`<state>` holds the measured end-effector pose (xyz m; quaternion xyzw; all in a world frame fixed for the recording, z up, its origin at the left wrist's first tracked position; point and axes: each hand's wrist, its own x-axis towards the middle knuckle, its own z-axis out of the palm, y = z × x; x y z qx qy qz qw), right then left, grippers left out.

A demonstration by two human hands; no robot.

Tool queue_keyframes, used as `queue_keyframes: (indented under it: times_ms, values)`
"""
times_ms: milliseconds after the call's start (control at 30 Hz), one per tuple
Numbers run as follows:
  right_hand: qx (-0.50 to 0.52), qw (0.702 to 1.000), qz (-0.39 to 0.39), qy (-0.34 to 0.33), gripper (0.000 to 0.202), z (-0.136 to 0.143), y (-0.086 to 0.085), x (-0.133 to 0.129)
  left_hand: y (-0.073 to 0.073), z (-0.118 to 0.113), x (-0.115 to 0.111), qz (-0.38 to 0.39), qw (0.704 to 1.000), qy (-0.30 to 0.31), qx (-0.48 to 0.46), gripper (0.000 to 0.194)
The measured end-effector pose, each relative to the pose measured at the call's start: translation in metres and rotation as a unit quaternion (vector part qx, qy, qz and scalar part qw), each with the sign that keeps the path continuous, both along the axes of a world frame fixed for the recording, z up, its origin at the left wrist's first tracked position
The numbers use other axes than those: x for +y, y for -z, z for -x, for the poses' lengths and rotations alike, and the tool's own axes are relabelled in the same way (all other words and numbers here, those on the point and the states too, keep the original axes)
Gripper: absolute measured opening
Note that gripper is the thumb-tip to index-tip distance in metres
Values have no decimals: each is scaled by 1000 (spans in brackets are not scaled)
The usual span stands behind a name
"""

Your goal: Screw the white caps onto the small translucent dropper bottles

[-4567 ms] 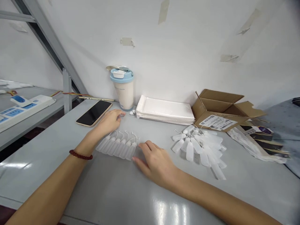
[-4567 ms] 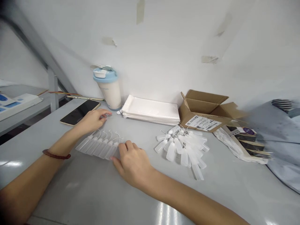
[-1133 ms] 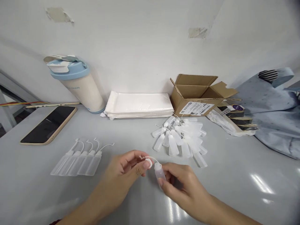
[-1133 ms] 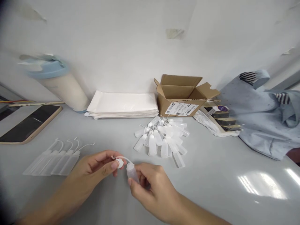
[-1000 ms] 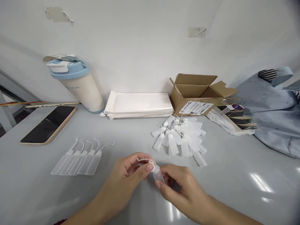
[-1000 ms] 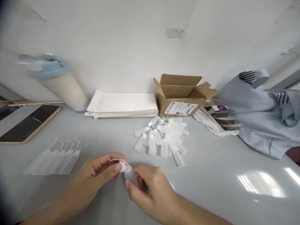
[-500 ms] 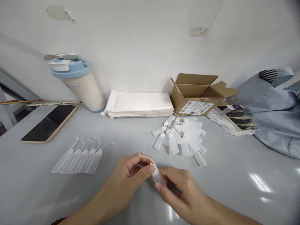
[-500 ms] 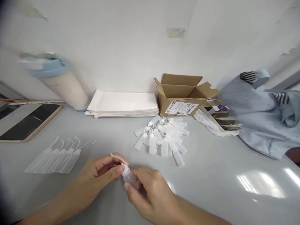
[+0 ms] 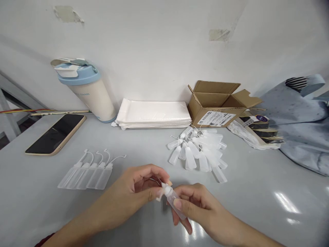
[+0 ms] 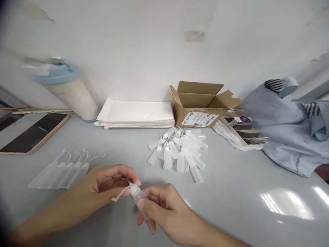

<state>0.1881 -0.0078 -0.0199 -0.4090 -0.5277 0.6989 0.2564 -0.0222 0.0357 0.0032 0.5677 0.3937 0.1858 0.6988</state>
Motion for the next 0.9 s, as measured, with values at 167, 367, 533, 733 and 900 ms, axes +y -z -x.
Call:
queue_keyframes:
  times_ms: [167, 367, 533, 733, 900]
  values:
    - [-49, 998, -36, 12, 36, 1, 0, -3, 3, -5, 0, -10, 999, -5, 34, 21]
    - [-5, 1000, -10, -11, 40, -1, -4, -4, 2, -4, -1, -8, 999, 17, 34, 18]
    - [80, 996, 40, -28, 41, -2, 0, -1, -3, 0, 0, -28, 998, 36, 32, 12]
    - [-84, 994, -69, -22, 36, -1, -3, -5, -1, -6, -3, -34, 997, 1, 71, 20]
    - [-148, 976, -160, -13, 33, 1, -7, -6, -1, -10, -7, 21, 997, -10, 73, 18]
